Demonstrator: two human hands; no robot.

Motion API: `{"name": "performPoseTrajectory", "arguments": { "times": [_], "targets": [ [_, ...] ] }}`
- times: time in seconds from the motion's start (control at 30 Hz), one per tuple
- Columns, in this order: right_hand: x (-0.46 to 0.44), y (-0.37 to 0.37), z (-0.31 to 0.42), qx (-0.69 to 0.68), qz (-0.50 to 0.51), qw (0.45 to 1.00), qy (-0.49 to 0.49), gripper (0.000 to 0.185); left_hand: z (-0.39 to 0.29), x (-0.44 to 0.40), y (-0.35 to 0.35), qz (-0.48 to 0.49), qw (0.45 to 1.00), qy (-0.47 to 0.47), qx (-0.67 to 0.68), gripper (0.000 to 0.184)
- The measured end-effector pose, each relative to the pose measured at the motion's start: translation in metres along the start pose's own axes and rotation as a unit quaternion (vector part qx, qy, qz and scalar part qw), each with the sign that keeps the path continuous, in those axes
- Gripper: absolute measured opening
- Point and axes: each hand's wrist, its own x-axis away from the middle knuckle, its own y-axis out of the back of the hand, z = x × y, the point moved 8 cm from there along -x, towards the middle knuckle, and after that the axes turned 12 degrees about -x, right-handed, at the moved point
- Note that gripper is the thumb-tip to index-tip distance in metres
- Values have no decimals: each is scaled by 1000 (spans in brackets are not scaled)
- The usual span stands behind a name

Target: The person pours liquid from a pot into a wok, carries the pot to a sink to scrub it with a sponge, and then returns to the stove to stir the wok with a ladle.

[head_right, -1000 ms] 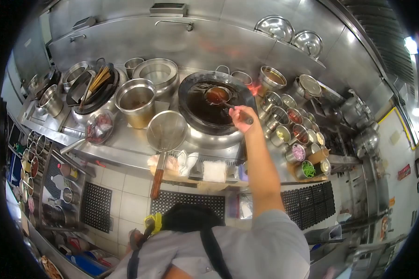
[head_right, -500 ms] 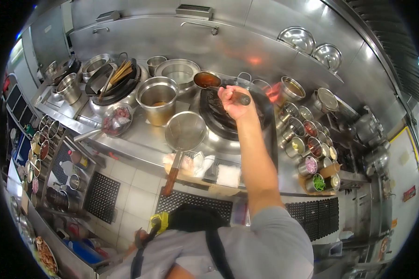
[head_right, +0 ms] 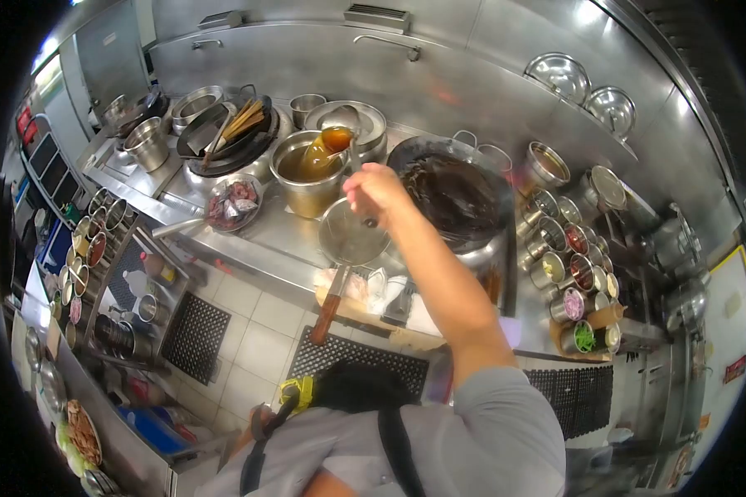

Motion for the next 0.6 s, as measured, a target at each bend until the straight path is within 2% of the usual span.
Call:
{"name": "performPoseTrajectory", "arguments": {
  "times": [0.03,0.1,0.23,0.3,0.37,0.43,0.47,0.53,0.57,0.6],
  "targets": [
    [0,1,-7,37,5,999,-7,81,0,-2,-1,0,1000,15,8,16],
    [9,5,-10,122,15,992,10,80,-7,-8,-4,5,1000,28,0,16],
    [20,50,0,226,6,971,80,73,-11,-30,-12,31,996,20,-81,17],
    [27,86,13,269,-29,959,86,73,-40,-12,-1,-8,961,-182,-206,18],
    [35,129,30,328,-80,935,110,70,-51,-9,1,-25,968,-177,-177,18],
    [48,170,43,366,-142,910,133,66,-35,-18,-2,-18,999,32,2,19],
    [57,181,51,415,-154,888,122,63,-44,-21,-5,22,997,19,-70,19],
    [52,231,51,508,-186,829,141,64,-67,-19,-11,47,966,-216,-134,18],
    [47,254,45,551,-205,795,147,64,-65,-22,-12,50,966,-215,-131,18],
    [45,273,38,545,-223,795,146,65,-64,-24,-13,53,967,-215,-127,17]
  ]
}}
